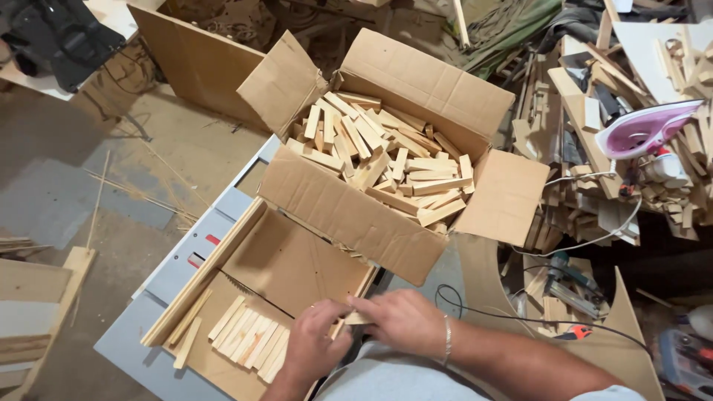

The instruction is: Sorting and arranging small wooden slats from a box into a wooden jig on a table saw.

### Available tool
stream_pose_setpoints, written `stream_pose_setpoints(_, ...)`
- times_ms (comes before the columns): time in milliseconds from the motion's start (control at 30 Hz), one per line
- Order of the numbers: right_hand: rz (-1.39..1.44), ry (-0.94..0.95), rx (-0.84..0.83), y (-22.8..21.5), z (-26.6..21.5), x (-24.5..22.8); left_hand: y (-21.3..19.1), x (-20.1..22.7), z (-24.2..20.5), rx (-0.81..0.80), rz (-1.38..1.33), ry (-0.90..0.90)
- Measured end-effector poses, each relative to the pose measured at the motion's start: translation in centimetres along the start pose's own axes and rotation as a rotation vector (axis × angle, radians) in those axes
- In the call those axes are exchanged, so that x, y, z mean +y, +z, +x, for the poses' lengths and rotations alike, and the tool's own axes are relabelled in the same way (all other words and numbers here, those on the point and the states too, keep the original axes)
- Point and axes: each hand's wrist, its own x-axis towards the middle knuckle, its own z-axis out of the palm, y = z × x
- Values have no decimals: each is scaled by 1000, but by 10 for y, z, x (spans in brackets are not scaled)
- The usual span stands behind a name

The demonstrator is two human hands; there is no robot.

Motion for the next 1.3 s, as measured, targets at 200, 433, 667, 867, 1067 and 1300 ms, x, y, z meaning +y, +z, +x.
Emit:
stream_pose_setpoints(200,114,159,6,-129,5,42,7,29,4,117,-81,-94)
stream_pose_setpoints(433,50,716,-120,-251,71,111,5,13,-30,76,-61,-368)
stream_pose_setpoints(667,21,655,-141,-241,112,165,7,-17,-78,278,-54,-811)
stream_pose_setpoints(867,178,669,-206,-230,166,127,4,-9,-78,350,-77,-956)
stream_pose_setpoints(1067,160,647,-237,-229,185,145,-1,-7,-79,378,-69,-868)
stream_pose_setpoints(1300,506,748,-233,-241,161,235,-14,13,-87,507,-123,-1123)
